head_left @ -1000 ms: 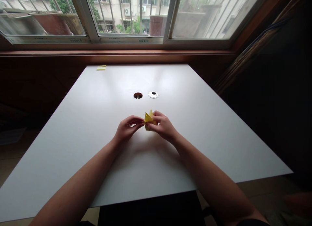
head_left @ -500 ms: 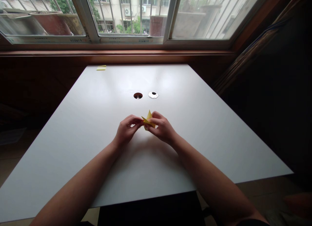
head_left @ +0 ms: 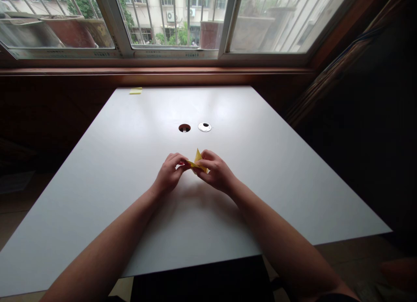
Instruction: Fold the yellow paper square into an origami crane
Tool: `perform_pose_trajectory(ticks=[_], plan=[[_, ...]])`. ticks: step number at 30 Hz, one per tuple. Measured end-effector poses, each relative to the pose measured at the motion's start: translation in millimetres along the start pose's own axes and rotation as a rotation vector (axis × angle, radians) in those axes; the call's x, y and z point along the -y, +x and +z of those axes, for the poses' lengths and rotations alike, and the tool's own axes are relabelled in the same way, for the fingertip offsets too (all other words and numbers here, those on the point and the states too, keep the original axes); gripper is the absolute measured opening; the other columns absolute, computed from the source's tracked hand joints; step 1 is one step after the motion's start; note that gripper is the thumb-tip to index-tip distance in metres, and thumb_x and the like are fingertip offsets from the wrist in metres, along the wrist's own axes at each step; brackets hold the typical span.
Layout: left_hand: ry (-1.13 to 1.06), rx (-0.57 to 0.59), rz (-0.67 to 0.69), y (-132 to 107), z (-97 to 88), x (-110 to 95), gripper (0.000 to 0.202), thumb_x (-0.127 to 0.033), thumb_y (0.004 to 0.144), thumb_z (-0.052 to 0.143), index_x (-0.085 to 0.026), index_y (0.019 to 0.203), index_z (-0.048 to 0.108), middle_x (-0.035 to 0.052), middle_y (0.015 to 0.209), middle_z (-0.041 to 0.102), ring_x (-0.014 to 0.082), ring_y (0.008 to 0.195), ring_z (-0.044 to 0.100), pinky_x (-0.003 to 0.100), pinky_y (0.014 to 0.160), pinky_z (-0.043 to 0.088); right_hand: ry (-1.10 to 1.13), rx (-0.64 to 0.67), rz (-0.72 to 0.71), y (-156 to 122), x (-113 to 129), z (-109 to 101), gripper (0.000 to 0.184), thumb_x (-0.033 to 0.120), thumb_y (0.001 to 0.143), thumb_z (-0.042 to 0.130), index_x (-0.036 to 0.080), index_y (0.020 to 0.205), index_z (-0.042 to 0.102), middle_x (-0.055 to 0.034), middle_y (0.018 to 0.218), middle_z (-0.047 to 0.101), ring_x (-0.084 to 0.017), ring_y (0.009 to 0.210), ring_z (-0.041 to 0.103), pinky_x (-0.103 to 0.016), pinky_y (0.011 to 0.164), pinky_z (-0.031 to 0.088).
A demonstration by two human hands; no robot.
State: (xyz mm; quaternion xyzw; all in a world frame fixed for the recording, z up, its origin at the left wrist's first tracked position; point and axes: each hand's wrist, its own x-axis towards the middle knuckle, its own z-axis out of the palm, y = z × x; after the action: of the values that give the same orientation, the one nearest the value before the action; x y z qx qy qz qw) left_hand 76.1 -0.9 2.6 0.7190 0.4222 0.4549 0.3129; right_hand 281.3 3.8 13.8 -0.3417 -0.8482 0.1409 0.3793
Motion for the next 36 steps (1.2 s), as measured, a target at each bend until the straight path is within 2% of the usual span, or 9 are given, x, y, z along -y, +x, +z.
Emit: perform_pose_trajectory(ticks=[5,10,20,26,30,36], plan=[[-0.012,-0.055,-0.021,-0.4,-0.1,-5.1,0.008,-0.032,0.086,0.071,-0.024,0.086,0.070,0.0048,0.087,0.065,0.0221,0.088,0.056,0.036,0.083,0.048,-0.055,-0.028,-0.015,-0.4,-0.2,1.2,0.008,0.020,0.088,0.064,0.021,0.083,0.070,-0.0059,0.090,0.053,-0.017,0.079,0.051,-0.031,0.070,0.047],[-0.098,-0.030,-0.050,-0.9,-1.0,-7.2,0.015,-0.039,0.085,0.072,-0.025,0.088,0.074,0.0059,0.088,0.065,0.0222,0.089,0.058,0.034,0.081,0.049,-0.026,-0.041,0.009,-0.5,-0.1,1.5,0.008,0.023,0.089,0.065,0.021,0.083,0.071,-0.0055,0.089,0.053,-0.017,0.079,0.052,-0.031,0.070,0.047],[0.008,-0.028,0.008,-0.5,-4.5,-10.9,0.011,-0.032,0.088,0.070,-0.023,0.082,0.073,0.0054,0.082,0.065,0.0215,0.086,0.058,0.035,0.081,0.049,0.124,-0.008,0.058,-0.5,1.0,3.6,0.009,0.028,0.090,0.066,0.021,0.091,0.071,-0.0043,0.092,0.054,-0.013,0.073,0.054,-0.029,0.067,0.048],[-0.184,-0.026,-0.026,-1.5,-1.1,-8.7,0.017,-0.037,0.088,0.069,-0.021,0.094,0.071,0.0073,0.103,0.061,0.0198,0.098,0.062,0.032,0.083,0.056,0.229,-0.055,0.121,1.5,1.2,3.8,0.010,0.030,0.091,0.066,0.023,0.093,0.071,-0.0020,0.087,0.053,-0.013,0.070,0.052,-0.027,0.066,0.048],[-0.286,0.014,-0.087,-2.8,1.2,-6.2,0.018,-0.037,0.089,0.068,-0.020,0.097,0.067,0.0071,0.105,0.060,0.0191,0.097,0.063,0.031,0.081,0.057,0.281,-0.072,0.169,2.4,0.2,3.6,0.011,0.030,0.092,0.065,0.023,0.094,0.073,-0.0026,0.087,0.057,-0.013,0.071,0.054,-0.027,0.065,0.049],[-0.404,0.012,-0.147,-3.6,2.4,-8.2,0.022,-0.039,0.089,0.069,-0.019,0.098,0.065,0.0078,0.107,0.062,0.0208,0.101,0.062,0.035,0.085,0.057,0.375,-0.125,0.221,4.8,0.5,1.8,0.013,0.028,0.093,0.062,0.022,0.093,0.073,-0.0047,0.091,0.062,-0.016,0.078,0.060,-0.029,0.068,0.050]])
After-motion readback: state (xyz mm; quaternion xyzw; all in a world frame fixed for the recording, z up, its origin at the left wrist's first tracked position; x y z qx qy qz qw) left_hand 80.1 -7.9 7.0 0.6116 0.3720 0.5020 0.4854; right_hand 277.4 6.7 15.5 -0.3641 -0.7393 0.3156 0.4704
